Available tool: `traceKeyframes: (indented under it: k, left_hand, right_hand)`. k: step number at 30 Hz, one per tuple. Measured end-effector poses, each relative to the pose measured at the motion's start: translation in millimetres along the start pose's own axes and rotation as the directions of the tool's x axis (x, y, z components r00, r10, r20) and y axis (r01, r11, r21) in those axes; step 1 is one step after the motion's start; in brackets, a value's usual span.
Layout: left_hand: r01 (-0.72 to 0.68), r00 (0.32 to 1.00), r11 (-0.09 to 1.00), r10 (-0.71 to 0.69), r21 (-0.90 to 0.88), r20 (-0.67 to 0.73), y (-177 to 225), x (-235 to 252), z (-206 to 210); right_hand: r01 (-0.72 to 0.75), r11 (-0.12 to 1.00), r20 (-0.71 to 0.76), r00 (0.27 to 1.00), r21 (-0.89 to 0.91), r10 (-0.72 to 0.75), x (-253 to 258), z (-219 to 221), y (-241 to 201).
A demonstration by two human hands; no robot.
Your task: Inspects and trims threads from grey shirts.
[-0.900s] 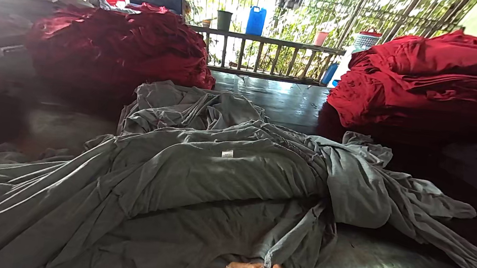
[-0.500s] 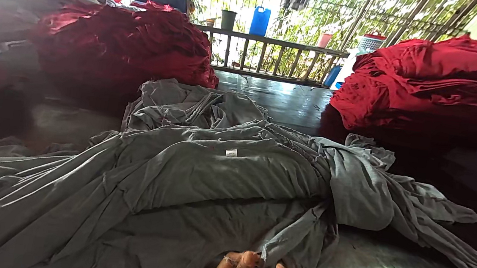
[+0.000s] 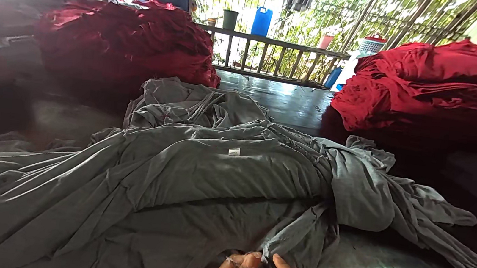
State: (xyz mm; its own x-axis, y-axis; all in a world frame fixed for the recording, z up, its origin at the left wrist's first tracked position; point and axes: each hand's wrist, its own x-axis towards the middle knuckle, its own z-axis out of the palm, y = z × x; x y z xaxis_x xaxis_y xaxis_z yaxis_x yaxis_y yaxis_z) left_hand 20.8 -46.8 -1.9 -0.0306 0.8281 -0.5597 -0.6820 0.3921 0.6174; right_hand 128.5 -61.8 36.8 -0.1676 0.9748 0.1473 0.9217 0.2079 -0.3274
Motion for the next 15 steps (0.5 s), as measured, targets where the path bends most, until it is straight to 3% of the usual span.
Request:
traceKeyframes:
  k: [9,12,15]
  left_hand:
    - [0.021,1.0,1.0,-0.021,-0.009,-0.017,0,0,-1]
    - [0.03,0.998,0.999,-0.031,-0.026,-0.052,4,0,3]
    - [0.044,0.997,0.998,-0.046,-0.038,-0.067,6,2,5]
  right_hand:
    - [-0.044,0.998,-0.054,0.998,-0.053,0.041,3,4,-1]
    - [-0.101,0.989,0.059,0.994,0.104,0.096,2,-8,-1]
    - [-0.088,0.986,0.128,0.989,0.14,0.07,-1,-12,-1]
